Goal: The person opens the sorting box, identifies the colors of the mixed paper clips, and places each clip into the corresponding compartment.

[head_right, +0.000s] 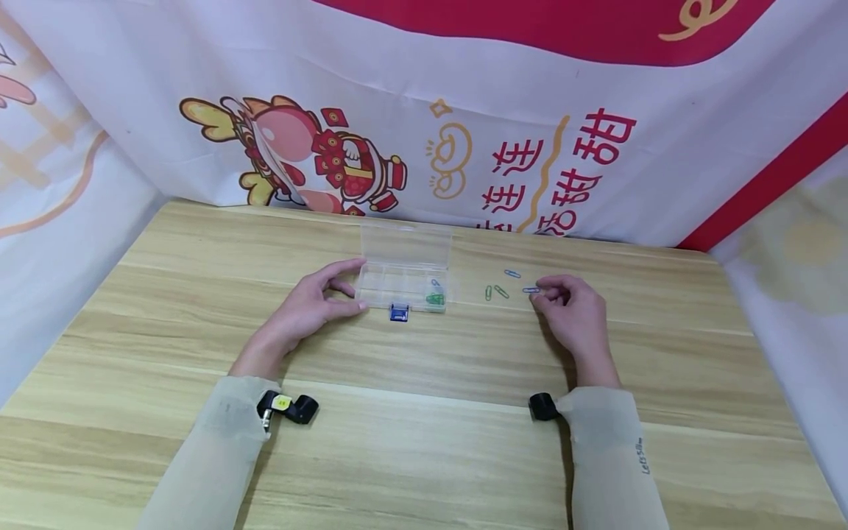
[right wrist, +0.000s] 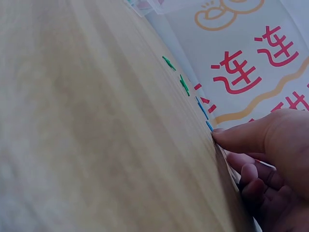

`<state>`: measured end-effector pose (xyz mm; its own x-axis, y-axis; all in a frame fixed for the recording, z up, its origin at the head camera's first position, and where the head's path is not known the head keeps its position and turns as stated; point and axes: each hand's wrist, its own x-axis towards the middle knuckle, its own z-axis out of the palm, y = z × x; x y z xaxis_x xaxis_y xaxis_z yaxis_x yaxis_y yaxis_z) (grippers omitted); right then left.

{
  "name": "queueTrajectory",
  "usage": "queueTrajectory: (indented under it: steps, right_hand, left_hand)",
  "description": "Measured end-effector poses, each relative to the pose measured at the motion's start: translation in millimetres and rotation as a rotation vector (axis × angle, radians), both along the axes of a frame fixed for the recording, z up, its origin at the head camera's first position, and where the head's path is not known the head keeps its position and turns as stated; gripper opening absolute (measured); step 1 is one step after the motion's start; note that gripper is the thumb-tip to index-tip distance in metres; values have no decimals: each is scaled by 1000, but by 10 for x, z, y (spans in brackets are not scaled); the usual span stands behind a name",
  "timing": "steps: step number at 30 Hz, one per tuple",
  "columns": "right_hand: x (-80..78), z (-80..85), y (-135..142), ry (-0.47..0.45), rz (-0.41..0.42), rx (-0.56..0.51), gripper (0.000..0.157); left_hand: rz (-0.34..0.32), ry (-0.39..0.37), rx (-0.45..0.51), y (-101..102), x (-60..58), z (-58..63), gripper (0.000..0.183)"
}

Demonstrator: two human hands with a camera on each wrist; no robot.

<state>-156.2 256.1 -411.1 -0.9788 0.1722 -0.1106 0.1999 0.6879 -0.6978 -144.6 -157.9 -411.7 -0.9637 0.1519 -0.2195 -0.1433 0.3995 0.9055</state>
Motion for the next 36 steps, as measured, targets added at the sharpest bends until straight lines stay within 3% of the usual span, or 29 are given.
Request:
queueTrajectory:
  steps: [36]
  right_hand:
    - [-35, -20, -63, -12, -55, 32, 28]
  left_hand:
    - [2, 22, 18, 9, -24, -11, 77]
